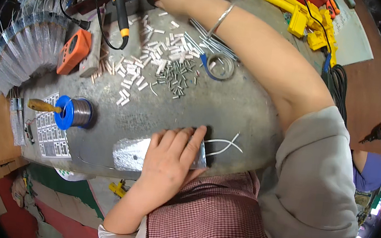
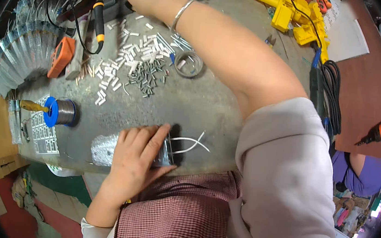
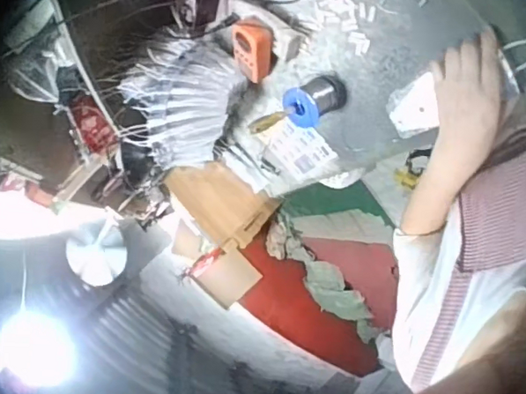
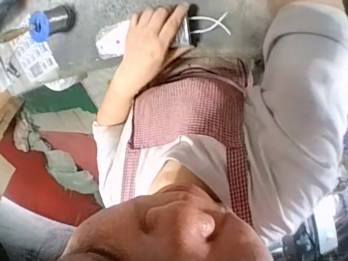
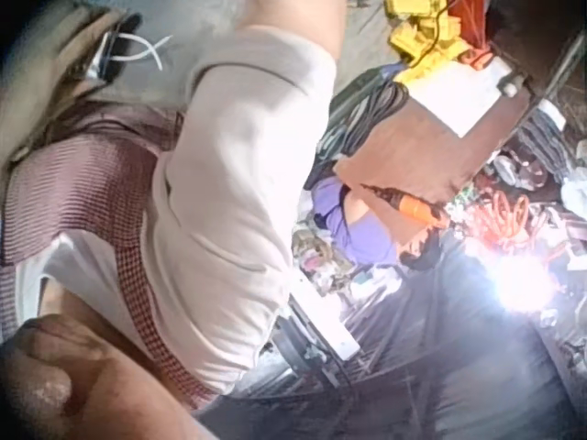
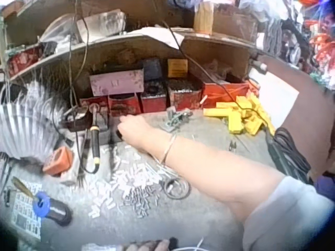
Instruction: Assembling a yellow handheld electronic device by inserting a circuit board and soldering wires.
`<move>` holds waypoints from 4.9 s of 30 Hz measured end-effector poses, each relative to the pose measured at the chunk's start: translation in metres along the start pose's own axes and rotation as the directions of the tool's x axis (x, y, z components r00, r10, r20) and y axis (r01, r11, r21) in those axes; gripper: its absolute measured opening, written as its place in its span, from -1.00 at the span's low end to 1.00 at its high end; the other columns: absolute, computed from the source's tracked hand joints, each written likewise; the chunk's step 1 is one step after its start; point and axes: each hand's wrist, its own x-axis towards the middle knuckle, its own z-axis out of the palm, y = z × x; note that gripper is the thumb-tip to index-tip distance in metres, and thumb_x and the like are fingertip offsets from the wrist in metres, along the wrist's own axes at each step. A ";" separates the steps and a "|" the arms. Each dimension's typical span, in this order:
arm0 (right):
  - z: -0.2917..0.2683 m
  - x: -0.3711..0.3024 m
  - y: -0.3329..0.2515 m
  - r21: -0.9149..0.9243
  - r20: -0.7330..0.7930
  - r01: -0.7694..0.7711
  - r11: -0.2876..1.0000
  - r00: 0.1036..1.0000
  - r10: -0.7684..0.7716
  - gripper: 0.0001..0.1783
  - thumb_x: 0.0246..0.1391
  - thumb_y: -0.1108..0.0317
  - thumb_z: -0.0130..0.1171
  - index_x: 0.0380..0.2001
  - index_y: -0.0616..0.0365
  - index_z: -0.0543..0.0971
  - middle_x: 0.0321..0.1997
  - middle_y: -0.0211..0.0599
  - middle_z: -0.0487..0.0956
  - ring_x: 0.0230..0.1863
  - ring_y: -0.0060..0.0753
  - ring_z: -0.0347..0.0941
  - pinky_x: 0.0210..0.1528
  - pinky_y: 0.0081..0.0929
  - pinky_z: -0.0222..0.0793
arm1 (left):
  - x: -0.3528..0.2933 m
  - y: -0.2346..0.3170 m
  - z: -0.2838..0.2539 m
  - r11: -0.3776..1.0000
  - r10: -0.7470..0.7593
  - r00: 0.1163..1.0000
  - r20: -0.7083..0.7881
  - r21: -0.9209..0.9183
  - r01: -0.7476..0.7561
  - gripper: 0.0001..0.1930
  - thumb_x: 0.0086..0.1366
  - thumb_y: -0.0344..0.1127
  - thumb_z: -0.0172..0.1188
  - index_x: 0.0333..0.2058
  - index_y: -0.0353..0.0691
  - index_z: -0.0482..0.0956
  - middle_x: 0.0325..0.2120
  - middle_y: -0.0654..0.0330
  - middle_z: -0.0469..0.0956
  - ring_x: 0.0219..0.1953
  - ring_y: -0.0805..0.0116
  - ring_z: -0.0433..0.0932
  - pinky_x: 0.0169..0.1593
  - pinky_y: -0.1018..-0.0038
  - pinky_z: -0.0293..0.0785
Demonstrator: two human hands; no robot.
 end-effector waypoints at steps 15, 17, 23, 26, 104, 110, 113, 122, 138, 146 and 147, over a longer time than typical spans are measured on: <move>-0.223 -0.226 -0.087 0.665 0.358 -0.301 0.683 0.932 0.062 -0.79 0.01 0.30 0.17 -0.34 0.21 0.59 -0.50 -0.06 0.57 -0.44 0.01 0.54 -0.39 -0.25 0.43 | -0.003 0.009 -0.026 0.985 -0.098 0.992 -0.078 0.133 0.107 -0.27 -0.16 -0.21 0.48 0.04 -0.35 0.46 -0.29 0.09 0.43 -0.21 0.10 0.42 -0.12 0.27 0.33; -0.233 -0.223 -0.095 0.598 0.507 -0.458 0.658 0.852 0.133 -0.76 -0.01 0.29 0.17 -0.35 0.25 0.62 -0.51 -0.03 0.58 -0.44 0.02 0.55 -0.36 -0.22 0.44 | -0.004 0.014 -0.022 0.975 -0.105 0.991 -0.088 0.188 0.120 -0.26 -0.17 -0.21 0.48 0.04 -0.34 0.46 -0.29 0.10 0.42 -0.21 0.13 0.42 -0.13 0.29 0.31; -0.221 -0.206 -0.117 0.543 0.660 -0.666 0.511 0.715 0.230 -0.74 0.05 0.32 0.13 -0.38 0.34 0.63 -0.59 -0.11 0.60 -0.51 -0.24 0.58 -0.39 -0.40 0.48 | -0.007 0.012 -0.002 0.961 0.032 0.994 -0.103 0.278 -0.002 -0.20 -0.26 -0.23 0.51 0.05 -0.30 0.45 -0.25 0.14 0.42 -0.17 0.15 0.41 -0.11 0.27 0.29; -0.220 -0.199 -0.123 0.515 0.813 -0.799 0.311 0.570 0.116 -0.70 0.19 0.30 0.10 -0.25 0.39 0.60 -0.53 -0.15 0.63 -0.50 -0.46 0.59 -0.45 -0.49 0.48 | -0.008 -0.003 0.005 0.996 -0.012 0.997 -0.080 0.089 0.019 -0.14 -0.26 -0.19 0.53 0.09 -0.31 0.39 -0.20 0.12 0.44 -0.13 0.11 0.41 -0.08 0.24 0.30; -0.060 -0.144 0.090 -0.010 0.494 -0.696 0.718 0.621 0.608 -0.82 -0.16 0.28 0.28 -0.45 0.09 0.69 -0.32 -0.05 0.66 -0.20 -0.06 0.60 -0.08 -0.22 0.50 | -0.040 -0.036 -0.029 -0.376 -0.368 0.892 -0.262 -0.836 -0.400 -0.24 0.31 0.30 -0.02 0.38 0.50 -0.18 0.39 0.09 -0.04 0.13 -0.26 0.37 -0.14 -0.03 0.54; -0.087 -0.155 0.091 0.055 0.481 -0.693 0.719 0.649 0.590 -0.77 -0.16 0.23 0.31 -0.42 0.11 0.68 -0.38 -0.05 0.65 -0.23 -0.03 0.59 -0.11 -0.24 0.49 | -0.020 -0.004 -0.039 -0.088 -0.607 0.752 -0.257 -0.919 -0.385 -0.13 -0.08 -0.21 0.46 0.24 -0.14 0.24 0.16 -0.03 0.33 0.12 -0.08 0.35 0.12 0.10 0.32; -0.137 -0.154 0.065 0.401 0.145 -0.630 0.665 0.760 0.633 -0.76 -0.12 0.29 0.30 -0.35 0.17 0.66 -0.38 -0.15 0.65 -0.31 -0.21 0.59 -0.19 -0.35 0.49 | -0.042 -0.025 -0.040 0.209 -0.615 0.734 -0.288 -0.957 -0.201 -0.01 0.05 -0.12 0.35 0.37 -0.07 -0.06 0.21 0.04 0.26 0.14 0.07 0.40 0.06 0.08 0.46; -0.284 -0.169 -0.107 0.602 -0.247 0.031 0.798 0.958 0.148 -0.70 -0.25 0.68 0.28 -0.36 0.15 0.66 -0.38 -0.28 0.55 -0.40 -0.35 0.53 -0.41 -0.52 0.42 | -0.020 0.008 -0.031 0.064 -0.551 0.818 -0.165 -0.986 -0.155 -0.36 0.11 -0.39 0.28 0.14 -0.46 0.26 -0.02 -0.08 0.50 0.02 -0.05 0.53 0.15 0.17 0.38; -0.313 -0.181 -0.144 0.860 0.240 -0.405 0.310 0.858 0.454 -0.80 -0.12 0.57 0.34 -0.36 0.29 0.58 -0.45 -0.33 0.60 -0.41 -0.61 0.54 -0.34 -0.59 0.45 | -0.046 0.020 -0.023 0.823 -0.127 0.817 -0.563 -0.519 -0.231 -0.53 0.19 -0.60 0.22 0.09 -0.28 0.42 0.06 0.11 0.44 0.06 0.27 0.47 0.12 0.42 0.39; -0.322 -0.183 -0.174 0.928 0.050 -0.211 0.306 0.887 0.458 -0.89 -0.03 0.61 0.29 -0.37 0.34 0.60 -0.41 -0.21 0.61 -0.43 -0.52 0.58 -0.34 -0.67 0.47 | -0.039 0.042 -0.007 0.538 -0.290 0.816 -0.501 -0.790 -0.294 -0.52 0.22 -0.54 0.21 0.14 -0.28 0.41 0.09 0.09 0.46 0.11 0.28 0.46 0.15 0.47 0.36; -0.324 -0.181 -0.179 0.942 -0.028 -0.143 0.305 0.869 0.494 -0.89 0.00 0.60 0.28 -0.35 0.34 0.58 -0.40 -0.19 0.60 -0.44 -0.52 0.59 -0.35 -0.68 0.46 | -0.037 0.042 -0.004 0.599 -0.270 0.796 -0.541 -0.742 -0.301 -0.53 0.23 -0.54 0.21 0.14 -0.27 0.42 0.10 0.07 0.46 0.12 0.26 0.46 0.16 0.45 0.37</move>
